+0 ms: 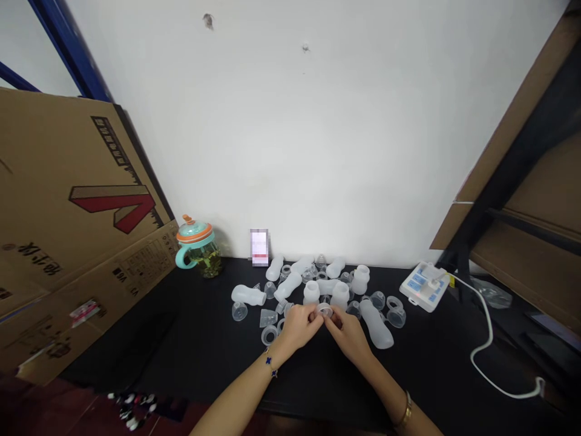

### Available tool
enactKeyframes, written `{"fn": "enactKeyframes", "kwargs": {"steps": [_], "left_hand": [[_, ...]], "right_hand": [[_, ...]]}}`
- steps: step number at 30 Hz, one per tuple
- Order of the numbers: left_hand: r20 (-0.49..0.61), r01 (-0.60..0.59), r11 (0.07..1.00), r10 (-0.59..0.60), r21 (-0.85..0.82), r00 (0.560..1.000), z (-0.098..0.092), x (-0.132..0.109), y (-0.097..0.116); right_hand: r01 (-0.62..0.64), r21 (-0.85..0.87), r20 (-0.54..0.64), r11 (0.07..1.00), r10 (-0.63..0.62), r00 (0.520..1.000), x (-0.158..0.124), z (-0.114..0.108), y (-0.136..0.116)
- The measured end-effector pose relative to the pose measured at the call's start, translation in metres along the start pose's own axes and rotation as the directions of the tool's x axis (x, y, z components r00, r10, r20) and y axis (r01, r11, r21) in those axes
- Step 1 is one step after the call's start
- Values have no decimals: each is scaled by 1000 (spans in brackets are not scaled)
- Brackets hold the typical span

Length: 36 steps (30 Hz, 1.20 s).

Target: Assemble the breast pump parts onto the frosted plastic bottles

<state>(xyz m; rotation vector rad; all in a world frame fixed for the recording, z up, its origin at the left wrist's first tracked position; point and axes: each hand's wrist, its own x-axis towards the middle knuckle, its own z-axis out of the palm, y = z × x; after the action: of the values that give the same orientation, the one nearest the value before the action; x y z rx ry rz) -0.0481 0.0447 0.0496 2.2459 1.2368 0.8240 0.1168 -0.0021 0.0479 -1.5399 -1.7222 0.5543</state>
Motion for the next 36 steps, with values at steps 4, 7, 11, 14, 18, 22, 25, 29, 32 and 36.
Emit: {"fn": "enactKeyframes", "kwargs": {"steps": [4, 7, 11, 14, 18, 22, 25, 29, 32, 36], "left_hand": [[-21, -1, 999, 2, 40, 1000, 0, 0, 1], [-42, 16, 998, -13, 58, 999, 1, 0, 1], [-69, 20, 1000, -18, 22, 997, 2, -1, 0], [-56, 3, 1000, -2, 8, 998, 1, -2, 2], [-29, -16, 1000, 16, -16, 999, 0, -2, 3], [-19, -17, 999, 16, -51, 1000, 0, -1, 2], [-21, -14, 999, 13, -51, 1000, 1, 0, 2], [-10, 19, 1000, -19, -24, 1000, 0, 0, 4], [2, 32, 999, -32, -9, 999, 1, 0, 4], [2, 21, 1000, -21, -4, 1000, 2, 0, 4]], "right_hand": [[-8, 12, -10, 1000, 8, 1000, 0, 0, 1], [-14, -4, -11, 1000, 14, 1000, 0, -1, 0], [-4, -3, -3, 1000, 4, 1000, 0, -2, -2], [-5, 17, -4, 1000, 5, 1000, -1, -2, -3], [-6, 19, -16, 1000, 6, 1000, 0, -1, 0], [-5, 36, -3, 999, 6, 1000, -1, 0, 3], [-11, 34, 3, 999, 10, 1000, -1, 0, 3], [-3, 32, -2, 999, 3, 1000, -1, 0, 3], [-1, 8, -16, 1000, 2, 1000, 0, 0, 3], [7, 13, -17, 1000, -7, 1000, 1, 1, 5]]}}
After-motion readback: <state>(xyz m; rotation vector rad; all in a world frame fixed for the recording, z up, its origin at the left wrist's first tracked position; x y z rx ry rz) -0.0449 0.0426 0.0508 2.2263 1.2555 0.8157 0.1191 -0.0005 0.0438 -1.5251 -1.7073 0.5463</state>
